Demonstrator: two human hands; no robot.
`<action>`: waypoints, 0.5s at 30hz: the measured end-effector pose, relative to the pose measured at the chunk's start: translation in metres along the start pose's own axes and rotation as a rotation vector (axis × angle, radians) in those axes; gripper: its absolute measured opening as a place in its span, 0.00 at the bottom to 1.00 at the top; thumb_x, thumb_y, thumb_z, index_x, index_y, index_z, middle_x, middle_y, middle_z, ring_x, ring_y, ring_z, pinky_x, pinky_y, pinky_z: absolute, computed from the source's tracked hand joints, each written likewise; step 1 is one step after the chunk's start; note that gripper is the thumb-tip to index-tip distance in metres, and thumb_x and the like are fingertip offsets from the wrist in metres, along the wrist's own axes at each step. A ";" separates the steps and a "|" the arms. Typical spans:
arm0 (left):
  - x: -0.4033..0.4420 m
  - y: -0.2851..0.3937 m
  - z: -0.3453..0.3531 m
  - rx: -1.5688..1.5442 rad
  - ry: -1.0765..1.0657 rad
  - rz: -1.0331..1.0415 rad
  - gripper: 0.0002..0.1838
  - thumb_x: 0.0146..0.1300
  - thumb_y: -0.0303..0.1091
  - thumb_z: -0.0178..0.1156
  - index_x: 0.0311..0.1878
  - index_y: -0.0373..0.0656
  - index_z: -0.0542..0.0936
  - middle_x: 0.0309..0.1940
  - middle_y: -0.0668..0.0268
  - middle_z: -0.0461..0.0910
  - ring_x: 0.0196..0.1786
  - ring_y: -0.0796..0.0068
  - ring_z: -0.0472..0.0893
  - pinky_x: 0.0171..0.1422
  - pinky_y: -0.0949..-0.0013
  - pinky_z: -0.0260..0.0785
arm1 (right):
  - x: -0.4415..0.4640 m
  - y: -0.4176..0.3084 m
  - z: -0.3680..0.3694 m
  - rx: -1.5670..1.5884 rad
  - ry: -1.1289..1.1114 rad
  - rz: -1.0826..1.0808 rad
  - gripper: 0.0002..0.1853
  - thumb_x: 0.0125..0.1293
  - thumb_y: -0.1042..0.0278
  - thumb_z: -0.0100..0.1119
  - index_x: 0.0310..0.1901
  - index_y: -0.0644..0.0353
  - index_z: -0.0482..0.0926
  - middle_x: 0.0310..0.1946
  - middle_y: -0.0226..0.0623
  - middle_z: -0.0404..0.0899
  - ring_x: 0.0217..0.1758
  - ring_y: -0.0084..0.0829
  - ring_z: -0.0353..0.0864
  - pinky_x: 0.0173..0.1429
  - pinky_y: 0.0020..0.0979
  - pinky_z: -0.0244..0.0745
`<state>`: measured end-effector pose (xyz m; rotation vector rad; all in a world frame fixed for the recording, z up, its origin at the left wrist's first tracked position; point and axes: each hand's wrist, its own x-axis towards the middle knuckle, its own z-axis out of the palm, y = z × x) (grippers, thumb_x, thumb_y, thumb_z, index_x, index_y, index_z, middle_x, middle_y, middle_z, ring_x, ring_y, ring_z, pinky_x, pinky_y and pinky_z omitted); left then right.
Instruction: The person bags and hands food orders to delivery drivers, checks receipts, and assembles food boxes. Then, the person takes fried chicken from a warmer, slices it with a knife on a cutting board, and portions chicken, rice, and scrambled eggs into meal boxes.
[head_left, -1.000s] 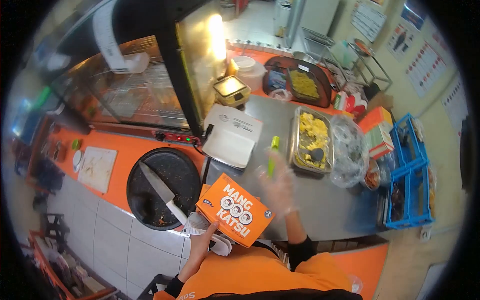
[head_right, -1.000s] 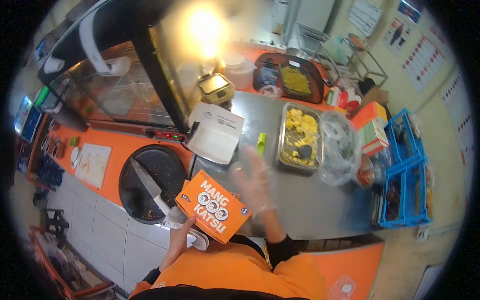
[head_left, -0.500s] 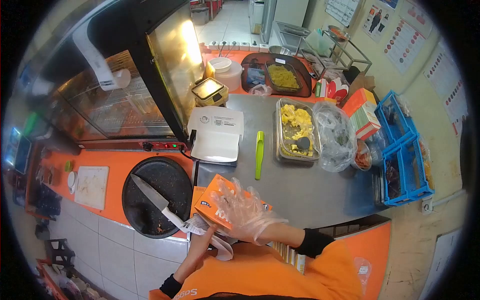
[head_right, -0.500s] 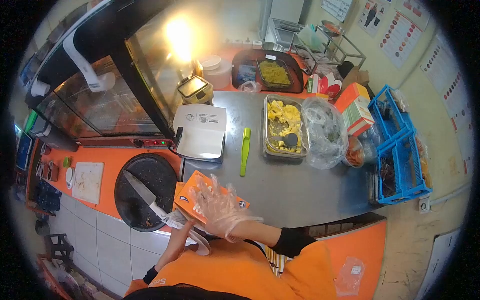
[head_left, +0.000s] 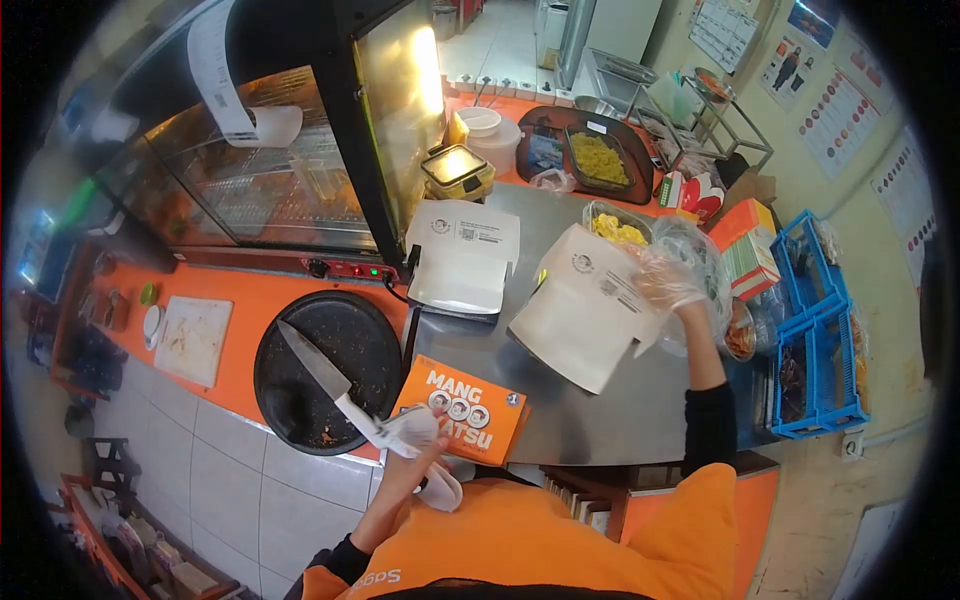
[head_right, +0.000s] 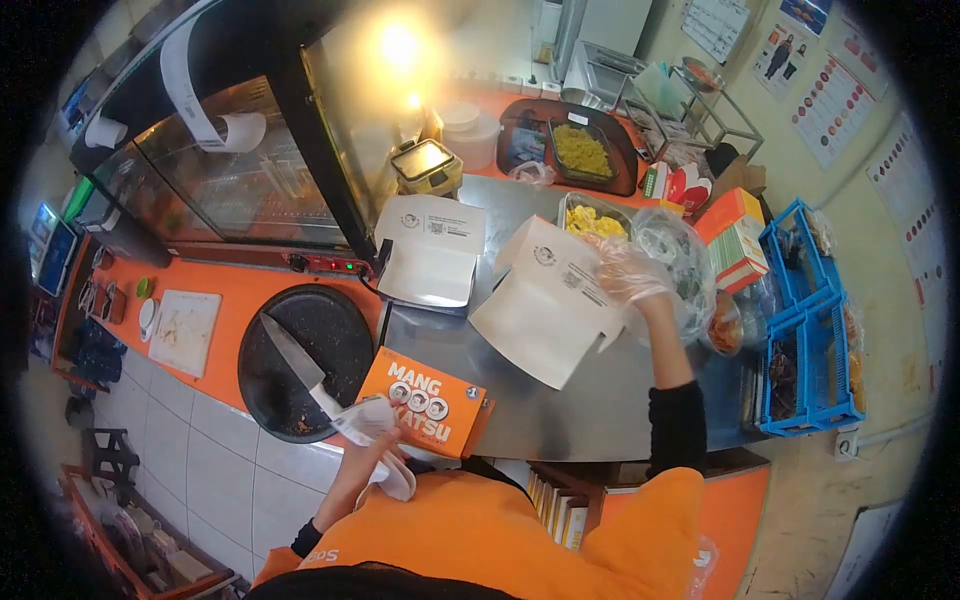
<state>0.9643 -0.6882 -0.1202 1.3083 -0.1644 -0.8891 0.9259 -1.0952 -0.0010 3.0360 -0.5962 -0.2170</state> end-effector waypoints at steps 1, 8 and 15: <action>-0.004 -0.011 -0.007 -0.023 0.210 -0.004 0.17 0.57 0.29 0.60 0.49 0.37 0.69 0.35 0.64 0.74 0.34 0.79 0.76 0.30 0.75 0.70 | 0.003 -0.013 -0.003 0.174 -0.105 0.072 0.26 0.58 0.63 0.47 0.61 0.50 0.63 0.52 0.40 0.72 0.53 0.37 0.72 0.57 0.33 0.66; -0.003 -0.050 -0.007 0.063 0.560 0.116 0.16 0.56 0.31 0.62 0.44 0.37 0.70 0.35 0.66 0.74 0.36 0.76 0.75 0.40 0.73 0.69 | -0.069 -0.194 0.059 0.348 0.281 -0.563 0.27 0.59 0.50 0.50 0.59 0.51 0.65 0.59 0.41 0.64 0.66 0.41 0.58 0.68 0.47 0.48; 0.004 -0.075 -0.021 -0.403 0.355 -0.174 0.20 0.58 0.33 0.60 0.51 0.35 0.68 0.41 0.62 0.75 0.40 0.74 0.76 0.43 0.72 0.69 | -0.093 -0.236 0.097 0.304 -0.013 -0.347 0.32 0.62 0.45 0.45 0.65 0.49 0.56 0.68 0.43 0.49 0.71 0.43 0.45 0.67 0.56 0.41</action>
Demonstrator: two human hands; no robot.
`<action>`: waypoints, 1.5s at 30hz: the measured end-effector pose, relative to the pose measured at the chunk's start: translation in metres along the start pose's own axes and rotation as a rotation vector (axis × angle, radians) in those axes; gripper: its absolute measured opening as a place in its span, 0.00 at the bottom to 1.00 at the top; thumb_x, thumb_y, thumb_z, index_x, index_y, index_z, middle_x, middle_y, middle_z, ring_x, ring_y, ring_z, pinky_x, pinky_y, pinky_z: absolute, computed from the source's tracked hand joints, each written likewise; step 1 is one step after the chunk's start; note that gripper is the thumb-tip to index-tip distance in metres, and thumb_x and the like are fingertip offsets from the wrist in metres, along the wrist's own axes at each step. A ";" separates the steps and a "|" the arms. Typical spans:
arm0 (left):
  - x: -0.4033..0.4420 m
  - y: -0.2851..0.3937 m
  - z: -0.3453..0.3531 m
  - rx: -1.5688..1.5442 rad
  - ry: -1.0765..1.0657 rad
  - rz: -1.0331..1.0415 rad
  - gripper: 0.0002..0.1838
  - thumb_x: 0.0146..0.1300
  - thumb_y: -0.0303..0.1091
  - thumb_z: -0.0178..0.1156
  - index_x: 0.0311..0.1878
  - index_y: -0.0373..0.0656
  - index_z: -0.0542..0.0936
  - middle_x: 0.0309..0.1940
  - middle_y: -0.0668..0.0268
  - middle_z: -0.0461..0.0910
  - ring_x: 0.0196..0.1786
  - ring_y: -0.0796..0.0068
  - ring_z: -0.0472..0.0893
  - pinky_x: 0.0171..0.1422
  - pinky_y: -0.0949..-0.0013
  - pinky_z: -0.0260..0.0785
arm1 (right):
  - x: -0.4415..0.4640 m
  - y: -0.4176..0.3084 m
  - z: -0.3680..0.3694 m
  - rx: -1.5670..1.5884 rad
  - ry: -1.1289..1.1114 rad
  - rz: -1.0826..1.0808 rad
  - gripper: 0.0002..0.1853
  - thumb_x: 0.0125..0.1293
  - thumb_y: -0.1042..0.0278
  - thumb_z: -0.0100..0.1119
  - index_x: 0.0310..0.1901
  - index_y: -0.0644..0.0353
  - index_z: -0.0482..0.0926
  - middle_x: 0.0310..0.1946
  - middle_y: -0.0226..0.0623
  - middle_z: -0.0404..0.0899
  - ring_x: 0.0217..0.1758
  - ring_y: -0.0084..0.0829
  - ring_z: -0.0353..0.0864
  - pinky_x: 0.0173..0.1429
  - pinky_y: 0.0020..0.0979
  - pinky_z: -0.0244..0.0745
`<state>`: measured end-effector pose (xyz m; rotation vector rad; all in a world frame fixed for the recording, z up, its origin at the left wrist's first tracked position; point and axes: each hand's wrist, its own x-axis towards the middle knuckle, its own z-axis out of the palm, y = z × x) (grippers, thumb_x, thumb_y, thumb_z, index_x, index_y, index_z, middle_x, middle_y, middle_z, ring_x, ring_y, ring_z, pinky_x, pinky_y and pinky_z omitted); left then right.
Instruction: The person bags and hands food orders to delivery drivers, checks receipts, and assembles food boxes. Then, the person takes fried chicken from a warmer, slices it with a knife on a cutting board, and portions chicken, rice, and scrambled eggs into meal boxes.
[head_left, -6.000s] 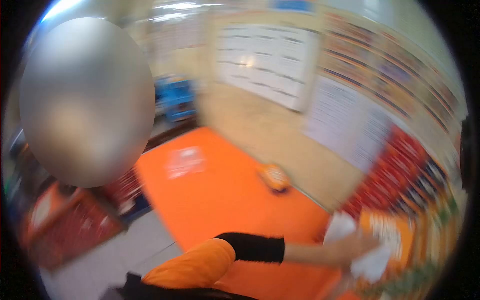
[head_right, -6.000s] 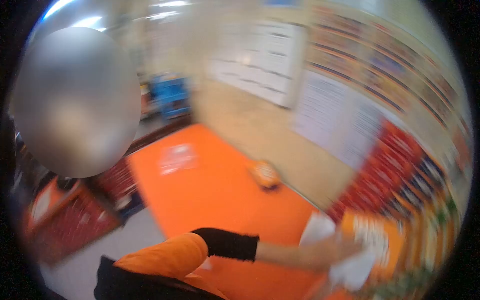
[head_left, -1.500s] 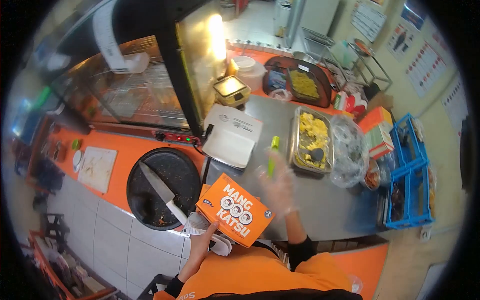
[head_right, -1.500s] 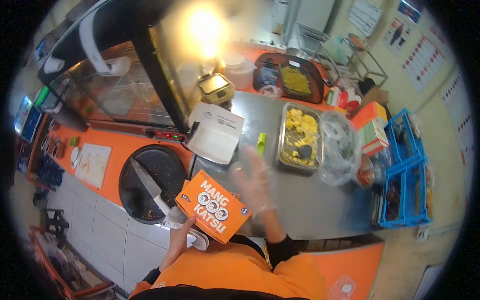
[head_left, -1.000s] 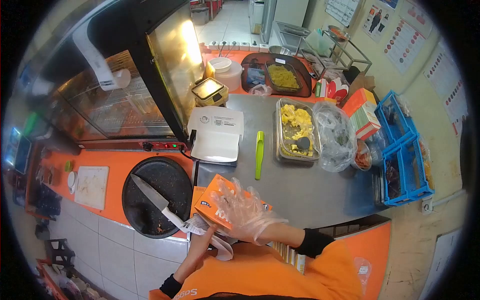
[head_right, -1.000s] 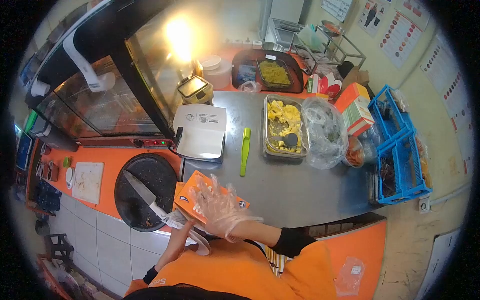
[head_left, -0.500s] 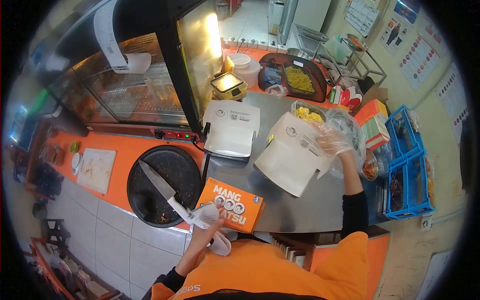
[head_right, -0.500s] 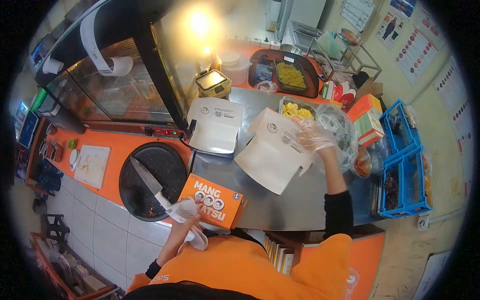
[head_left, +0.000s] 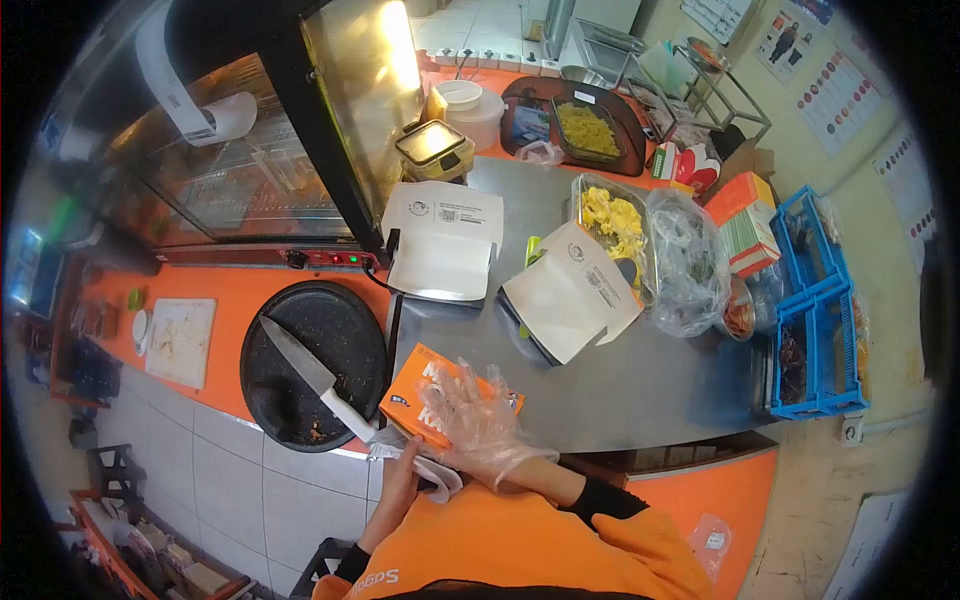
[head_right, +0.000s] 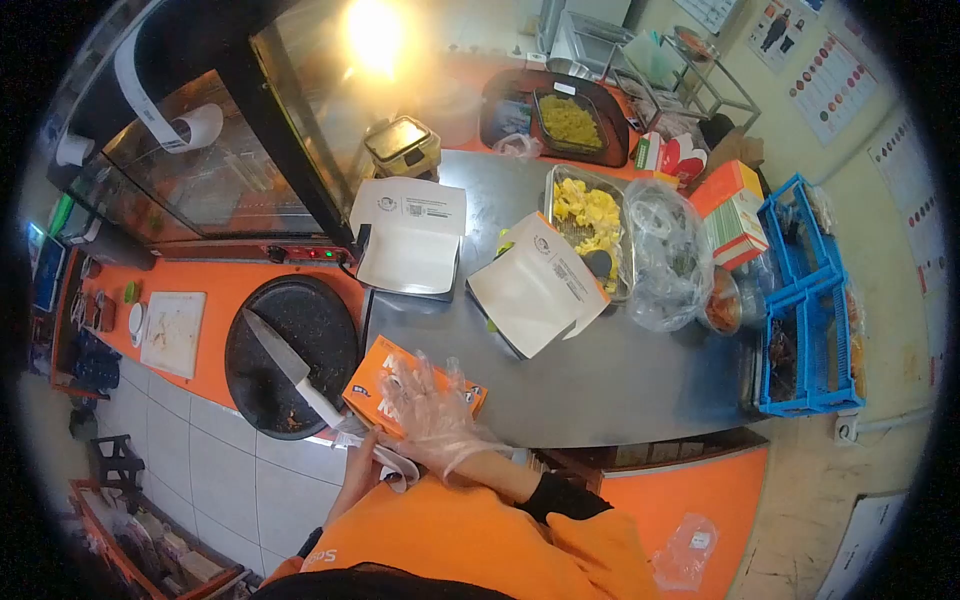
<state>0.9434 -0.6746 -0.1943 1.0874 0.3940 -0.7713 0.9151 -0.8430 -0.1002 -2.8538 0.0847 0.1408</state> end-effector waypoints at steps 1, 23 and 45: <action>0.001 0.000 -0.003 0.050 0.007 -0.036 0.20 0.58 0.34 0.59 0.51 0.34 0.69 0.40 0.63 0.75 0.39 0.74 0.76 0.43 0.71 0.69 | 0.002 0.002 0.000 -0.009 -0.054 -0.007 0.34 0.62 0.45 0.45 0.66 0.49 0.53 0.68 0.42 0.46 0.72 0.43 0.43 0.67 0.56 0.40; 0.015 0.097 -0.088 0.065 0.173 0.302 0.31 0.54 0.38 0.54 0.61 0.36 0.60 0.53 0.60 0.68 0.56 0.66 0.70 0.59 0.67 0.61 | 0.001 0.009 0.072 0.082 0.148 -0.001 0.33 0.55 0.44 0.53 0.63 0.40 0.62 0.66 0.41 0.52 0.67 0.47 0.53 0.63 0.59 0.48; 0.028 -0.063 0.028 0.512 -0.293 0.156 0.21 0.58 0.39 0.58 0.51 0.37 0.71 0.40 0.65 0.74 0.42 0.75 0.72 0.46 0.72 0.65 | -0.044 0.052 0.050 0.069 0.141 0.727 0.33 0.51 0.47 0.55 0.57 0.57 0.66 0.67 0.51 0.47 0.70 0.50 0.45 0.65 0.56 0.48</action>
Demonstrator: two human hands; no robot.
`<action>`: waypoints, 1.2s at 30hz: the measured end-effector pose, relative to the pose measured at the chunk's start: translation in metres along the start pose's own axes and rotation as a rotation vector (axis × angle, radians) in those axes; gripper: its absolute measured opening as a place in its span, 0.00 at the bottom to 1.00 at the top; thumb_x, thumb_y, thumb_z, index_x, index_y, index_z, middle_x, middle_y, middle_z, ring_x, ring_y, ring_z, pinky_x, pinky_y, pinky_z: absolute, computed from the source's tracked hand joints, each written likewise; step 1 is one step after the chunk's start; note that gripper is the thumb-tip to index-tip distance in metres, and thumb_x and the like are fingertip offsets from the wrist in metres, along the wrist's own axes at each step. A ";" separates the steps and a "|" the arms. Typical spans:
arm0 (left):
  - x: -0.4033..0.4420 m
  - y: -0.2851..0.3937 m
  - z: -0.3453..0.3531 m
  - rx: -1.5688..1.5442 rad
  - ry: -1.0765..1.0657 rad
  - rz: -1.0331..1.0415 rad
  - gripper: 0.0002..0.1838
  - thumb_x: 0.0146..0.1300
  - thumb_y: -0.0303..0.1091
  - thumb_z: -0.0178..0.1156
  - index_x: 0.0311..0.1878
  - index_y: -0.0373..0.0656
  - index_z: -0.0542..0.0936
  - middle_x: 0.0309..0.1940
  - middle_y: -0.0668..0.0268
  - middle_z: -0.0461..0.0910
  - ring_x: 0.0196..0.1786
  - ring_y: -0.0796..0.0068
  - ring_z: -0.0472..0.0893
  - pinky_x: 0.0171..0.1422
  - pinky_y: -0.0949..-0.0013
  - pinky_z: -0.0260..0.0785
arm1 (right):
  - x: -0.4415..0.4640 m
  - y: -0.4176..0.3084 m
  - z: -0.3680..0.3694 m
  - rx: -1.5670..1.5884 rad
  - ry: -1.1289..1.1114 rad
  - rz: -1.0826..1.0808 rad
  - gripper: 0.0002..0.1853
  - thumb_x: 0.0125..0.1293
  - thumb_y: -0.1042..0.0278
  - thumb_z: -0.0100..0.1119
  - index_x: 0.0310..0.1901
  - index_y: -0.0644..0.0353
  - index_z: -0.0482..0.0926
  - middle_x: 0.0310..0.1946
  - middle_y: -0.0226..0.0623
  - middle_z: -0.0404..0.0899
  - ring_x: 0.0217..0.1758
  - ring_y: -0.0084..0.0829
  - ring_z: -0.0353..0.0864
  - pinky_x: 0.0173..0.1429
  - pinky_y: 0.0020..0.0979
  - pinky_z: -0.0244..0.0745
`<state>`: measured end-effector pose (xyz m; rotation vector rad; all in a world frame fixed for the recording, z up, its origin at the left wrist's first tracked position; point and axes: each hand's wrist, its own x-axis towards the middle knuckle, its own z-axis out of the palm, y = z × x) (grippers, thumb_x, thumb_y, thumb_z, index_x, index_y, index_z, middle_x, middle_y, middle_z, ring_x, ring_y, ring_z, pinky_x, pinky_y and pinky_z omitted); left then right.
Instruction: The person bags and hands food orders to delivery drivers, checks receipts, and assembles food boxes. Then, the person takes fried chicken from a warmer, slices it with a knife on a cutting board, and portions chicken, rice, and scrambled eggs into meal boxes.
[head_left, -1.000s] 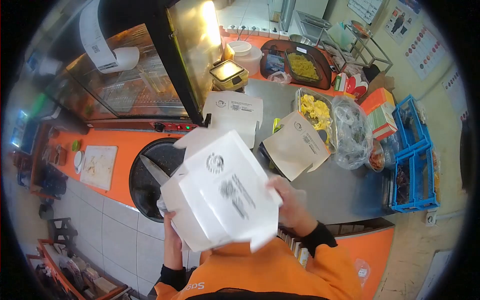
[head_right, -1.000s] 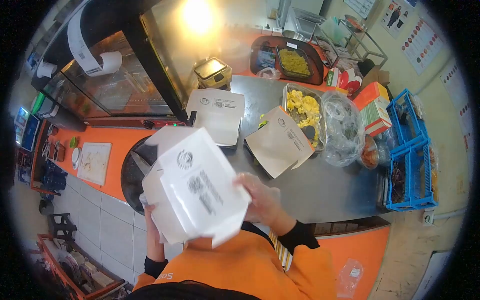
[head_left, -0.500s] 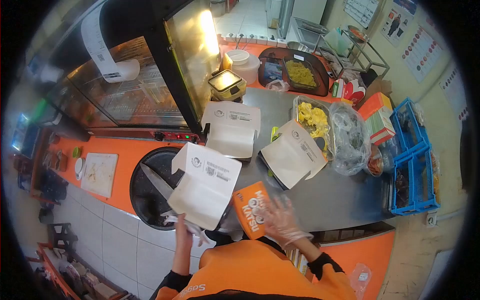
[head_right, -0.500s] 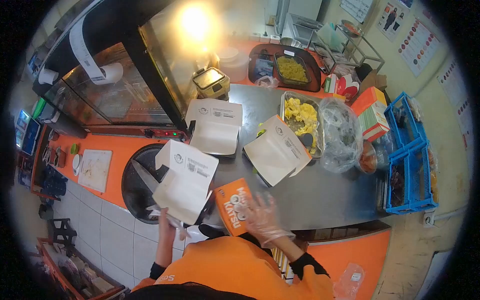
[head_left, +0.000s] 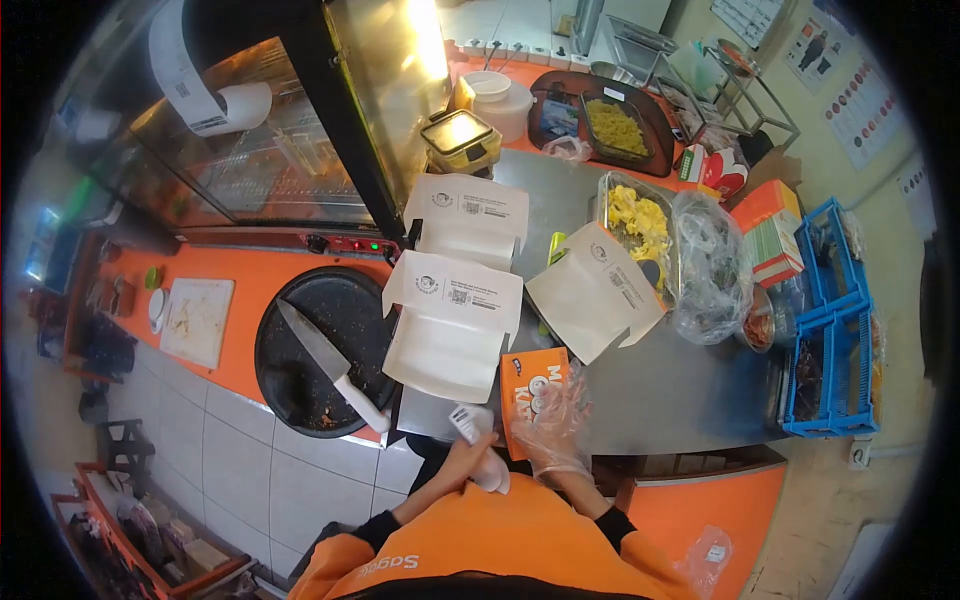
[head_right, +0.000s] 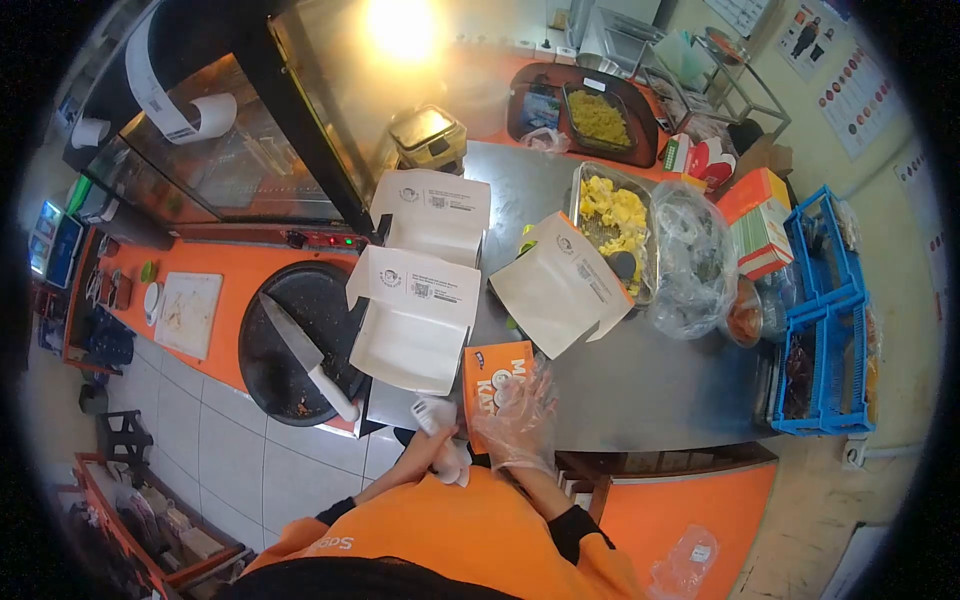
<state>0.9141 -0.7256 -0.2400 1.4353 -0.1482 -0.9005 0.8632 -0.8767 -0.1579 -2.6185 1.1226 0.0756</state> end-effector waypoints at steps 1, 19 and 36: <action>0.010 0.012 0.007 0.036 0.004 -0.115 0.20 0.58 0.40 0.57 0.49 0.36 0.72 0.39 0.64 0.75 0.41 0.73 0.74 0.44 0.71 0.66 | 0.000 -0.006 -0.013 -0.053 -0.053 -0.037 0.36 0.51 0.46 0.56 0.60 0.57 0.62 0.67 0.52 0.46 0.71 0.50 0.44 0.65 0.56 0.47; 0.006 0.038 -0.037 -0.280 -0.501 -0.111 0.31 0.48 0.35 0.60 0.58 0.40 0.66 0.36 0.65 0.73 0.35 0.79 0.71 0.34 0.77 0.61 | 0.040 0.127 -0.114 0.986 -0.466 0.052 0.29 0.53 0.73 0.57 0.58 0.66 0.63 0.56 0.39 0.68 0.58 0.29 0.68 0.61 0.30 0.63; -0.185 0.095 -0.382 -1.055 0.247 0.424 0.35 0.43 0.38 0.50 0.56 0.26 0.61 0.47 0.41 0.70 0.46 0.43 0.74 0.55 0.52 0.66 | -0.106 -0.430 0.069 0.671 -0.762 -1.150 0.31 0.45 0.65 0.67 0.53 0.65 0.68 0.47 0.46 0.76 0.45 0.41 0.78 0.50 0.35 0.72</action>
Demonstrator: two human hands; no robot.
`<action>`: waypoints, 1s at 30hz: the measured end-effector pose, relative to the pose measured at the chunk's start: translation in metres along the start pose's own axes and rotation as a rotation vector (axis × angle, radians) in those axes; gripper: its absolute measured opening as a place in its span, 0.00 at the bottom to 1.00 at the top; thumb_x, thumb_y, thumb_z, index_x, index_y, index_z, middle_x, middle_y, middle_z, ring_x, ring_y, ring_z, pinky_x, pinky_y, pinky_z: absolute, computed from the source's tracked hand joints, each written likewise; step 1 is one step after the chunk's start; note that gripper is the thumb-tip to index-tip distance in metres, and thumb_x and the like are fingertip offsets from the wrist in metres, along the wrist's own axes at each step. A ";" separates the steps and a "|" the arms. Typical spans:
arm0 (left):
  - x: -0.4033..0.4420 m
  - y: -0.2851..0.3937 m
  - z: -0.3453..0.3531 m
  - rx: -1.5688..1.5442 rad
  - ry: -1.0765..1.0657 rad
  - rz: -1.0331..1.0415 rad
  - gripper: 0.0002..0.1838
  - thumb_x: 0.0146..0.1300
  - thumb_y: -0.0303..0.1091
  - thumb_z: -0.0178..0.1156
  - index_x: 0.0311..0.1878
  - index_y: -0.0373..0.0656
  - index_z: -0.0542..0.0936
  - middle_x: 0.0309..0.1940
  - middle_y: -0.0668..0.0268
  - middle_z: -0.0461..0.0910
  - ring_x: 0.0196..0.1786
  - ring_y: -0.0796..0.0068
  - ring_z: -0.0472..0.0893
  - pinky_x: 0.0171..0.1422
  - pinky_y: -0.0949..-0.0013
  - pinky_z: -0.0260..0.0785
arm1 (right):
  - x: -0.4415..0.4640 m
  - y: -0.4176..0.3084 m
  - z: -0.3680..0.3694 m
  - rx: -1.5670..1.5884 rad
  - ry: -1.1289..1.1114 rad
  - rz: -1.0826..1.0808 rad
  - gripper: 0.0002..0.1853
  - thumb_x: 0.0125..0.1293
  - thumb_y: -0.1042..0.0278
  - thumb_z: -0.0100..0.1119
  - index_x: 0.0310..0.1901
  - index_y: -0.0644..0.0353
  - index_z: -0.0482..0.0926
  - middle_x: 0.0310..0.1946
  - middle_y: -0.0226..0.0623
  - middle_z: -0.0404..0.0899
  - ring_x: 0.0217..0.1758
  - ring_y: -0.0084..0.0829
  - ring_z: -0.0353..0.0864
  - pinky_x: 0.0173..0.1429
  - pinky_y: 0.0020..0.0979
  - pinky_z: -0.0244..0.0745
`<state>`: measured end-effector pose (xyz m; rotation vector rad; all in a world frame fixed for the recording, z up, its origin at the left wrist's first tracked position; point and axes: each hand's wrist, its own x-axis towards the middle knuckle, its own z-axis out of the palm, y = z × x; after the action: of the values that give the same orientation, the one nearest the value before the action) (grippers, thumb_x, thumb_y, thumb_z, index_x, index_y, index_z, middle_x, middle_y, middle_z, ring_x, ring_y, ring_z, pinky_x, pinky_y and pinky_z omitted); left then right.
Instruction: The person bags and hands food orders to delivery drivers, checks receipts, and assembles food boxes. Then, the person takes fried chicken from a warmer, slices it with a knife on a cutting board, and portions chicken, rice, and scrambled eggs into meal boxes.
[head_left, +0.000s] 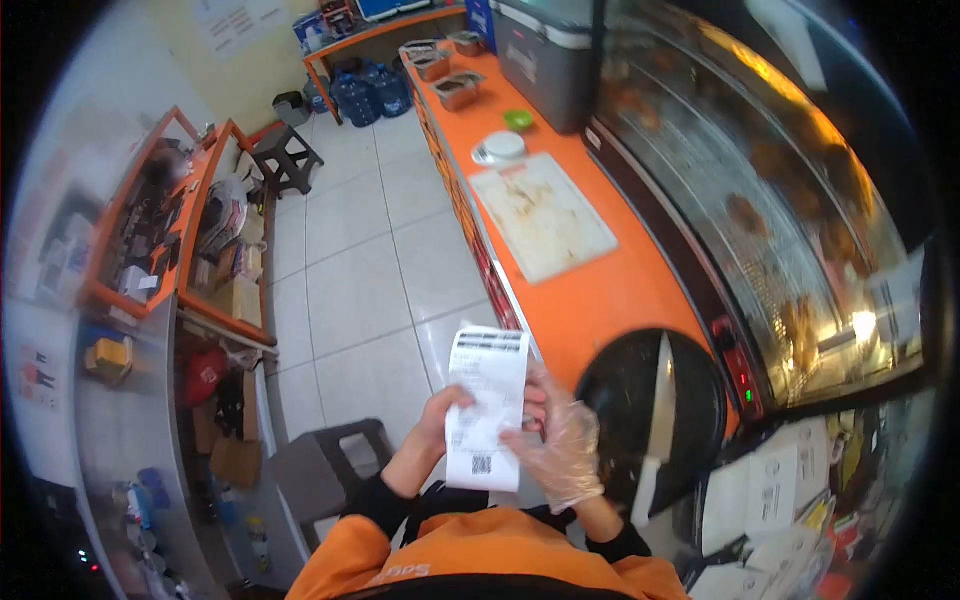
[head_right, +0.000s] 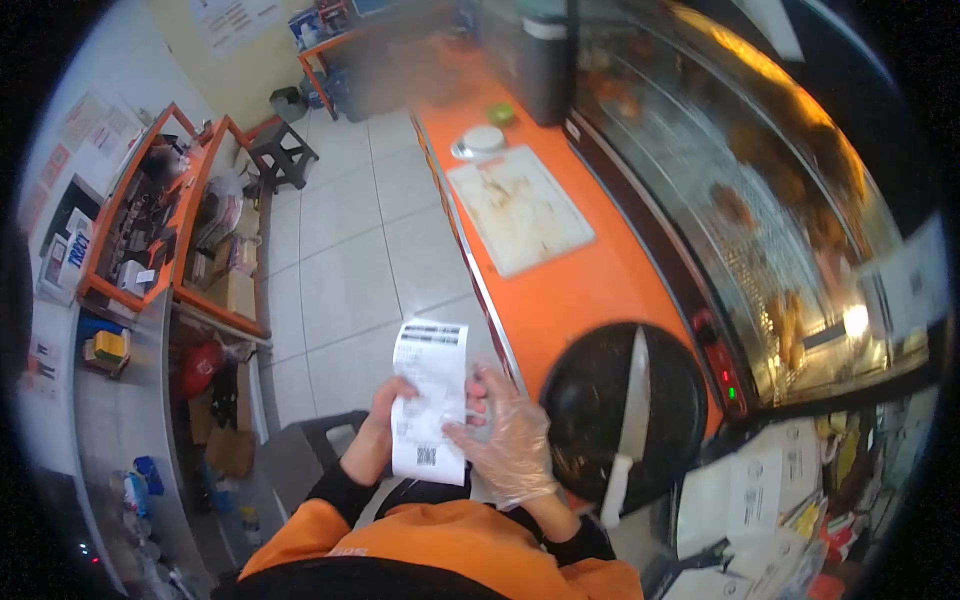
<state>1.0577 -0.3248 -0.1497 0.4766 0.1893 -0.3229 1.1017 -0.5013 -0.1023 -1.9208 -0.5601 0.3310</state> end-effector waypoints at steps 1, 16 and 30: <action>-0.008 0.018 -0.023 0.046 0.094 0.007 0.34 0.46 0.35 0.48 0.58 0.26 0.60 0.53 0.41 0.69 0.50 0.43 0.73 0.58 0.53 0.66 | 0.021 -0.003 0.020 0.056 -0.039 0.018 0.32 0.46 0.63 0.67 0.52 0.66 0.69 0.43 0.44 0.77 0.43 0.40 0.79 0.49 0.35 0.71; 0.105 0.232 -0.100 0.176 0.165 0.146 0.37 0.42 0.39 0.49 0.60 0.31 0.61 0.52 0.45 0.70 0.44 0.56 0.76 0.52 0.51 0.70 | 0.440 0.156 0.077 -0.575 0.315 -0.433 0.14 0.58 0.61 0.51 0.43 0.59 0.77 0.41 0.41 0.77 0.47 0.40 0.75 0.52 0.39 0.69; 0.326 0.333 -0.185 1.006 0.177 -0.067 0.24 0.58 0.44 0.52 0.52 0.36 0.67 0.45 0.55 0.75 0.39 0.70 0.76 0.38 0.67 0.70 | 0.500 0.220 0.101 -0.718 0.419 -0.406 0.10 0.61 0.67 0.46 0.44 0.52 0.71 0.46 0.36 0.71 0.53 0.39 0.70 0.55 0.36 0.68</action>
<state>1.4580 -0.0411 -0.2540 1.4990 0.2066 -0.4314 1.5310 -0.2332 -0.3314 -2.3851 -0.8321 -0.6020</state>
